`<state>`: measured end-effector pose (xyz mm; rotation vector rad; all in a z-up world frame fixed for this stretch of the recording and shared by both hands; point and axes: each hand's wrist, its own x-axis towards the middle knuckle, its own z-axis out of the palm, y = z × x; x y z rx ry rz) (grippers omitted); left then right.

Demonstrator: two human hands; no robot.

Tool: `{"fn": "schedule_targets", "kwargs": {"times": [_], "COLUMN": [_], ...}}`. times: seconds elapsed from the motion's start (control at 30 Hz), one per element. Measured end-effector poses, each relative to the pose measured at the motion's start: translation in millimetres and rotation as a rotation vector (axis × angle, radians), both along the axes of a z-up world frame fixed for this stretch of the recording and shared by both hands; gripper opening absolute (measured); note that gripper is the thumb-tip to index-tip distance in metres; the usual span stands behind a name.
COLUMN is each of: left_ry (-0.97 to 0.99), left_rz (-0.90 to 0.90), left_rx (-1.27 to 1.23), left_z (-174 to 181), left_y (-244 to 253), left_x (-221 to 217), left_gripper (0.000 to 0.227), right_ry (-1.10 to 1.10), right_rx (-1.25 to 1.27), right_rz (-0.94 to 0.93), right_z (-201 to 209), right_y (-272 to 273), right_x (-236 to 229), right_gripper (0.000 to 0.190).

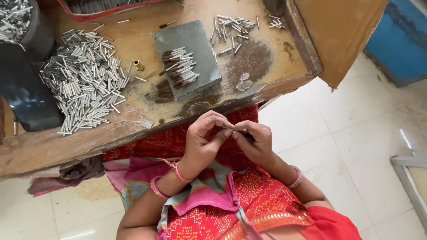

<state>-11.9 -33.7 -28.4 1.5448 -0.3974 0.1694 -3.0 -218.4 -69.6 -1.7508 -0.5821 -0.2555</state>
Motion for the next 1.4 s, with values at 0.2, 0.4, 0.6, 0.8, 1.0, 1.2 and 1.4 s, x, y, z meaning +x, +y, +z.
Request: {"fn": "schedule_targets", "kwargs": {"times": [0.2, 0.4, 0.6, 0.8, 1.0, 1.2, 1.4], "left_ry": [0.121, 0.072, 0.106, 0.23, 0.24, 0.286, 0.27], "left_rz": [-0.015, 0.026, -0.024, -0.083, -0.082, -0.079, -0.055], "left_rx": [-0.057, 0.038, -0.057, -0.198, -0.195, -0.213, -0.151], "left_z": [8, 5, -2, -12, -12, -12, -16], "left_y": [5, 7, 6, 1, -2, -2, -2], "left_x": [-6, -6, -3, -2, -2, -2, 0], "left_gripper": [0.012, 0.007, 0.008, 0.007, 0.008, 0.007, 0.005], "right_ry": [-0.008, -0.065, -0.094, -0.127, -0.142, -0.158, -0.132], "right_rx": [-0.017, -0.023, -0.024, -0.038, -0.06, -0.055, -0.072], "right_rz": [-0.081, -0.056, -0.034, -0.045, -0.029, -0.017, -0.041], "right_z": [-10, -8, -10, -7, -6, -6, -13], "right_y": [3, 5, 4, 1, -2, -2, -3], "right_x": [-3, -3, -2, -1, 0, 2, 2], "right_gripper": [0.012, 0.014, 0.015, 0.015, 0.016, 0.018, 0.017]}}
